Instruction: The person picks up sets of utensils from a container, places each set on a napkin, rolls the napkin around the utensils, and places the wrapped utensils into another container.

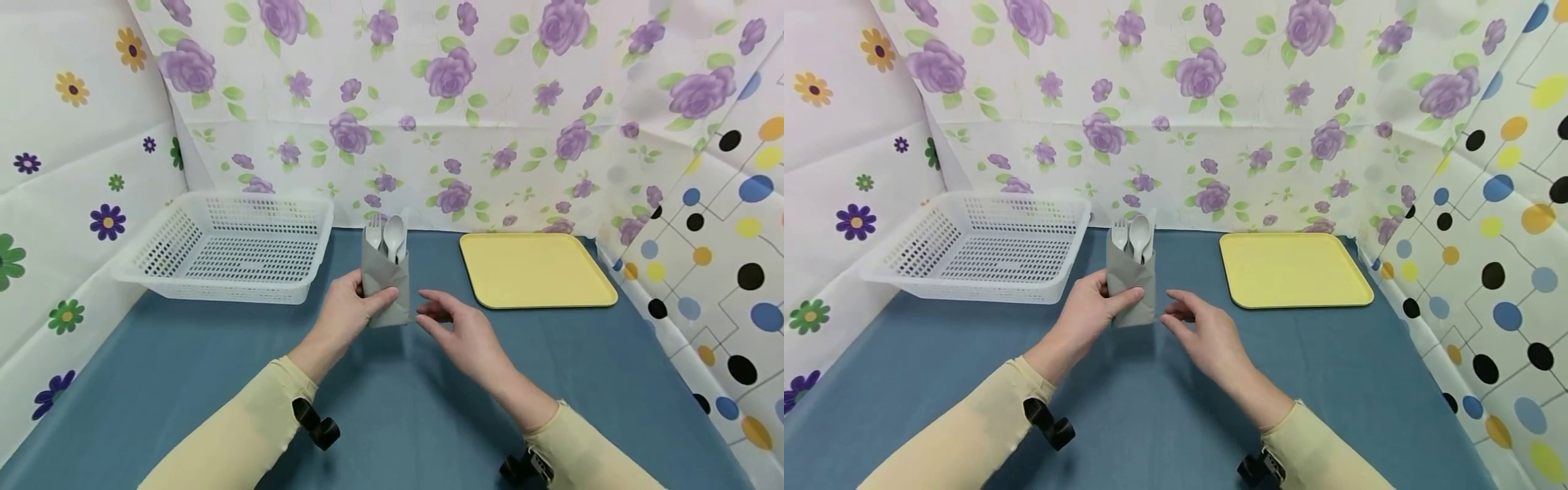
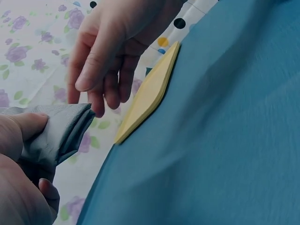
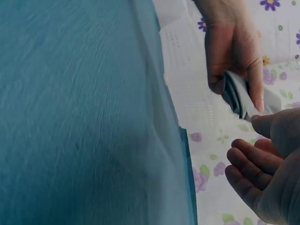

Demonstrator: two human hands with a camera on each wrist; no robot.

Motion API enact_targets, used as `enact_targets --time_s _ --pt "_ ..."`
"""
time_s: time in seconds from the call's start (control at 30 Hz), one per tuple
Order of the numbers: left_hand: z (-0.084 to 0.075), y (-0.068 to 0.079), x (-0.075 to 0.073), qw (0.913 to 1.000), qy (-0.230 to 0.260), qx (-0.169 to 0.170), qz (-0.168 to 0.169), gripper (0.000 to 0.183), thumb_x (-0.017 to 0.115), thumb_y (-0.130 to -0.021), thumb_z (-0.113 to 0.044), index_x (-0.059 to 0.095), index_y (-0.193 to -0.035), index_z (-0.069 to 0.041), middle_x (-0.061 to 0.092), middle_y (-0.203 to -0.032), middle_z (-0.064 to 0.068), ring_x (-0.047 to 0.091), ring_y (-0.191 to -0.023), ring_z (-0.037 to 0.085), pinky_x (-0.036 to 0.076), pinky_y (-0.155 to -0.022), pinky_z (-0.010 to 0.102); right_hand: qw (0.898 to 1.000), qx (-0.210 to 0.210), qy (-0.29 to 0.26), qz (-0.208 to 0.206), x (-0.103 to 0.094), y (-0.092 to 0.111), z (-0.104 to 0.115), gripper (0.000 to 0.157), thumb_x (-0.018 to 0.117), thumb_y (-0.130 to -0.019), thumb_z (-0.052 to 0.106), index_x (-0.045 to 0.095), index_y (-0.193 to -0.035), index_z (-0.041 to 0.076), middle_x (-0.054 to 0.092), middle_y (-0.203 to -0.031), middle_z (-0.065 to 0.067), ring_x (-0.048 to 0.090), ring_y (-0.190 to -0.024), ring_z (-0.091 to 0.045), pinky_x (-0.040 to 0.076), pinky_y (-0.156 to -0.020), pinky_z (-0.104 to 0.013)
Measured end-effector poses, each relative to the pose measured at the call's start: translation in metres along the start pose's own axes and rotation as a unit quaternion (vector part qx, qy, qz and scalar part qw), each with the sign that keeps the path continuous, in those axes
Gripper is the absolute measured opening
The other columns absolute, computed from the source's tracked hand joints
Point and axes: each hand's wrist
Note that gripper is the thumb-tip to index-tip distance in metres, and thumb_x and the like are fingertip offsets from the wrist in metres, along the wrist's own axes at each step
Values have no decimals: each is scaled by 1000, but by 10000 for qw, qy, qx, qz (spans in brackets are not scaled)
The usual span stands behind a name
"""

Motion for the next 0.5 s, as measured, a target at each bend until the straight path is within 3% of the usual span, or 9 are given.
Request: enact_targets --time_s 0.23,0.5 --pt "-6 -3 -29 9989 -421 -186 35 46 85 -102 -26 70 -141 -8 73 -136 13 70 -125 31 58 -105 56 9909 -936 961 59 4 -7 0 51 82 -104 26 68 -151 12 75 -138 -4 70 -127 -25 59 -105 -49" --pt "-14 -8 -57 9983 -512 -263 53 46 82 -104 -25 68 -144 -8 71 -139 15 69 -127 33 57 -107 56 9658 -2005 1628 210 9 -18 -1 58 82 -103 29 64 -156 12 67 -151 -10 64 -140 -29 56 -111 -49"
Point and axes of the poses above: each hand's wrist, its own y-axis away from the middle knuckle, its own x-axis out of the palm, z = x × y
